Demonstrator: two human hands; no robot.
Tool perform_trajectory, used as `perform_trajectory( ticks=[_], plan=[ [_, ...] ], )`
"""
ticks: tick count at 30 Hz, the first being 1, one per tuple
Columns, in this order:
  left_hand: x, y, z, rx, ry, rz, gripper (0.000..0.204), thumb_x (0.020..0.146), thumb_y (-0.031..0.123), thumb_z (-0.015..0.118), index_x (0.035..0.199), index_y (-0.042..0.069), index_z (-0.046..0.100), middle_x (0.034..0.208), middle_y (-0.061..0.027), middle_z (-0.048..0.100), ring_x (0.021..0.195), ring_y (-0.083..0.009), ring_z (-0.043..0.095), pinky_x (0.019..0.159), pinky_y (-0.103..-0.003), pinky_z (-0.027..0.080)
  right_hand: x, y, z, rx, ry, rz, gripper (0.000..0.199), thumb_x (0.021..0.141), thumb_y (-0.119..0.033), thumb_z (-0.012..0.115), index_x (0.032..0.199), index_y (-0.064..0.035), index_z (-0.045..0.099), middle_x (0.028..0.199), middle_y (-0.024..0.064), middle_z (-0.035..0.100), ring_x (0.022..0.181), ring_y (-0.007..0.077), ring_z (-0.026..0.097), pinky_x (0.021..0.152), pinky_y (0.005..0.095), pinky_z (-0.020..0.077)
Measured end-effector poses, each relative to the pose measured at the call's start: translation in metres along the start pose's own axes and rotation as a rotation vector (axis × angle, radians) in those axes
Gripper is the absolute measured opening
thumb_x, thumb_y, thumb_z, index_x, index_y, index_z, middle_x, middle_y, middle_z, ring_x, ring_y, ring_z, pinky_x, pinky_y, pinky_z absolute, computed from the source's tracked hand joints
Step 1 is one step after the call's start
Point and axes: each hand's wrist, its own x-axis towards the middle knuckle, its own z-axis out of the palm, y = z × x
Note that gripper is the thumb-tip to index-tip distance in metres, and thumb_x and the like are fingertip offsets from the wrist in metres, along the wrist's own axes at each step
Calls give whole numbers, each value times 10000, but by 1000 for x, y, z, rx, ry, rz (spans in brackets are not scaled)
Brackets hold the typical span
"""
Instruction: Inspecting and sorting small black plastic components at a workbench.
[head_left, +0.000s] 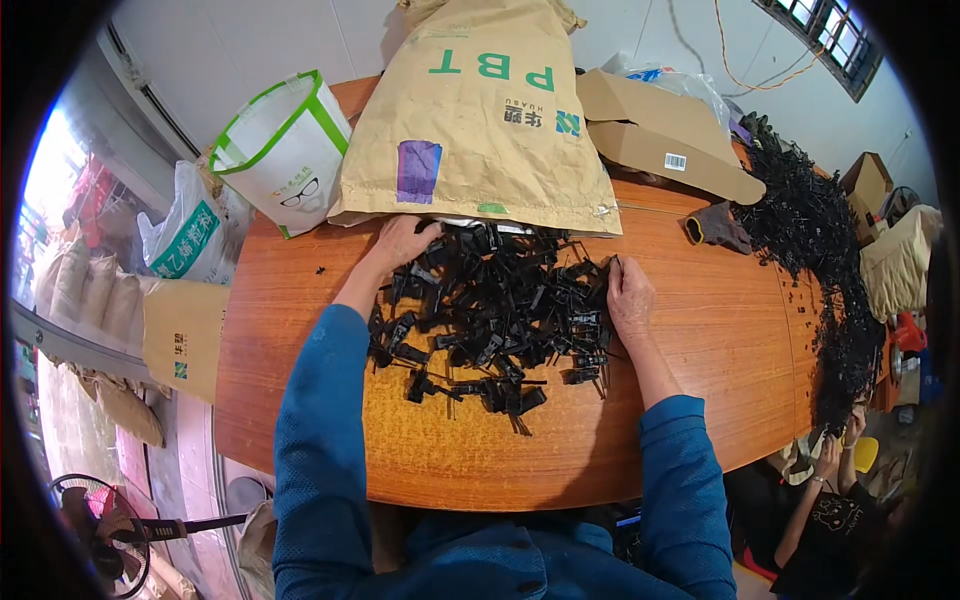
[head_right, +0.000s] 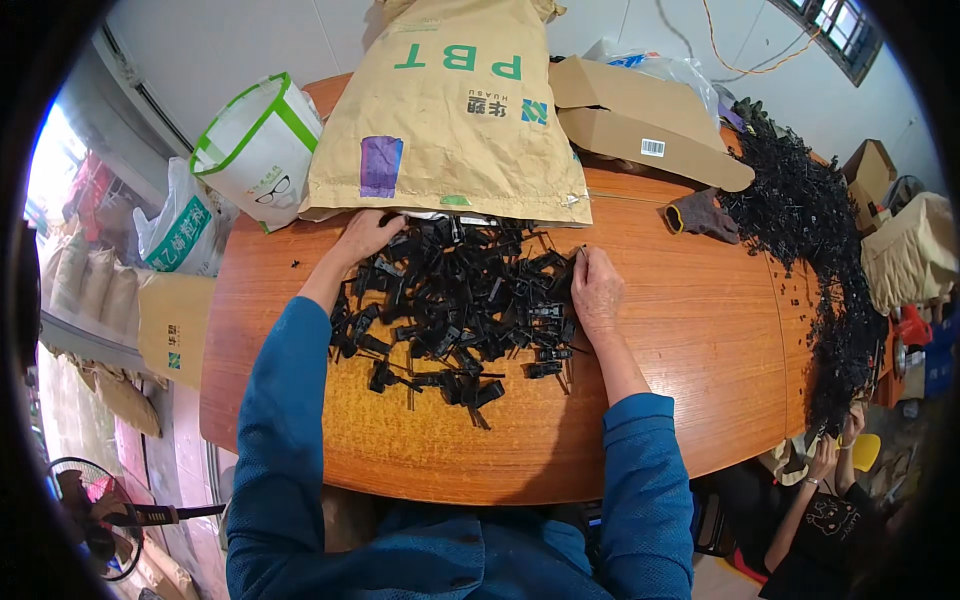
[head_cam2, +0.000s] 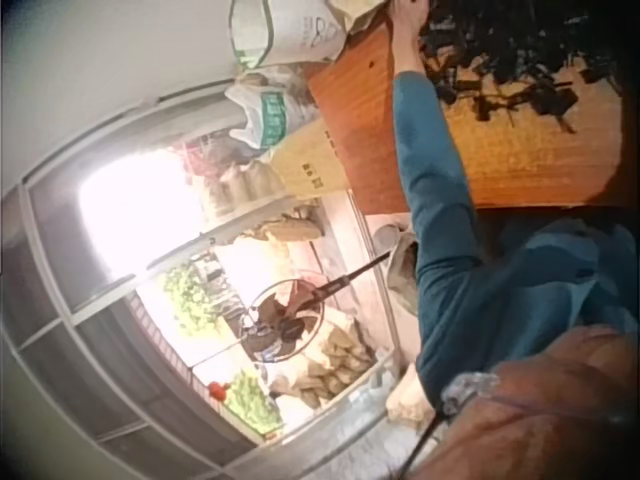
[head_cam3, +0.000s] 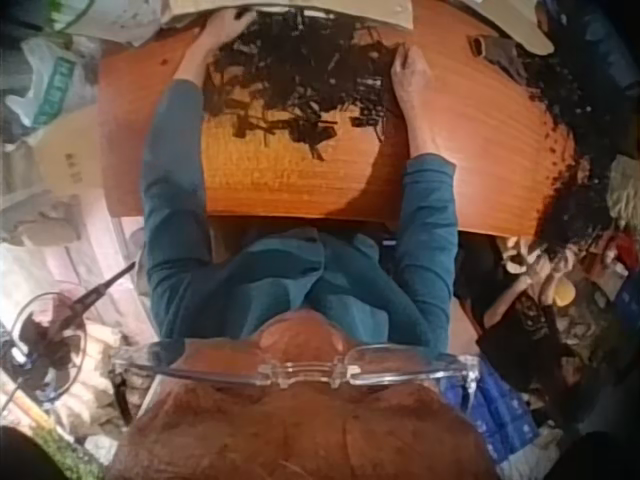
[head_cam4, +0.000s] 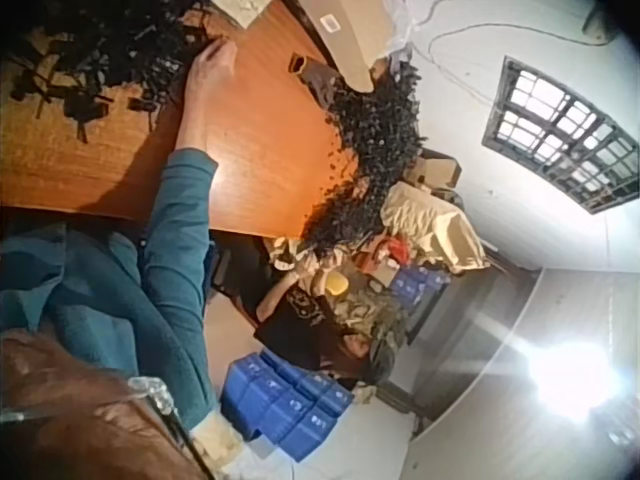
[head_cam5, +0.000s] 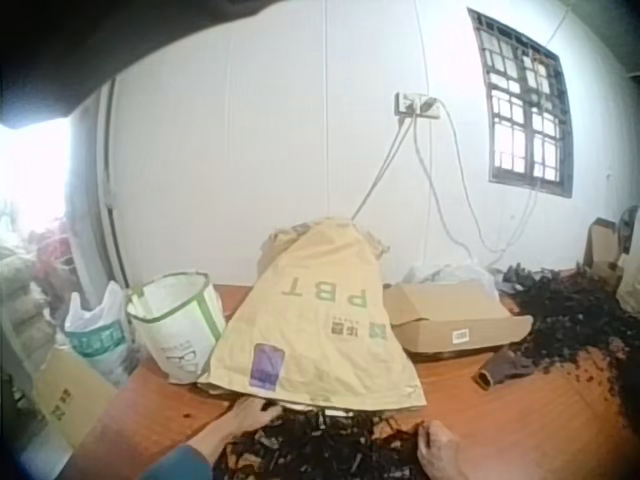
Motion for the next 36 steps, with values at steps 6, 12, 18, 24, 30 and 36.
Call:
perform_trajectory(
  ticks=[6,12,18,24,30,36],
  plan=[
    [4,-34,-14,285,284,-434,486,866,362,465,1205,29,568,1217,-225,571,1153,-384,505,961,-551,323,1,-7,-2,9,-1,7,83,882,-119,586,858,-41,572,771,185,600,712,390,595,595,442,463],
    [37,-43,1,422,438,-177,586,869,456,454,1362,137,441,1472,-119,336,1368,-327,267,1090,-512,218,1,-6,0,5,3,16,92,880,-124,593,850,-38,575,751,195,588,705,395,592,591,439,460],
    [51,-33,5,441,322,-60,584,890,466,439,1380,149,417,1490,-94,315,1373,-291,263,1093,-469,239,1,3,-2,3,-61,86,105,883,-129,591,848,-30,582,753,207,588,713,406,587,594,437,460],
    [43,-27,11,229,175,-63,567,895,441,462,1363,123,436,1467,-103,356,1345,-277,317,1076,-433,282,0,-1,0,27,-30,64,118,888,-136,591,833,-31,583,729,210,582,692,407,583,587,437,455],
    [41,-15,21,-1,7,-48,550,900,417,486,1346,97,455,1444,-111,398,1317,-262,370,1058,-398,325,1,4,-1,-24,-65,104,109,888,-130,589,858,-25,590,728,209,583,681,401,585,583,438,455],
    [58,-9,26,45,-127,-13,555,918,457,409,1355,118,447,1449,-61,401,1314,-237,385,1071,-378,316,5,-9,2,41,-30,82,111,889,-124,582,842,-24,586,727,209,577,671,397,580,578,433,451]
  ],
)
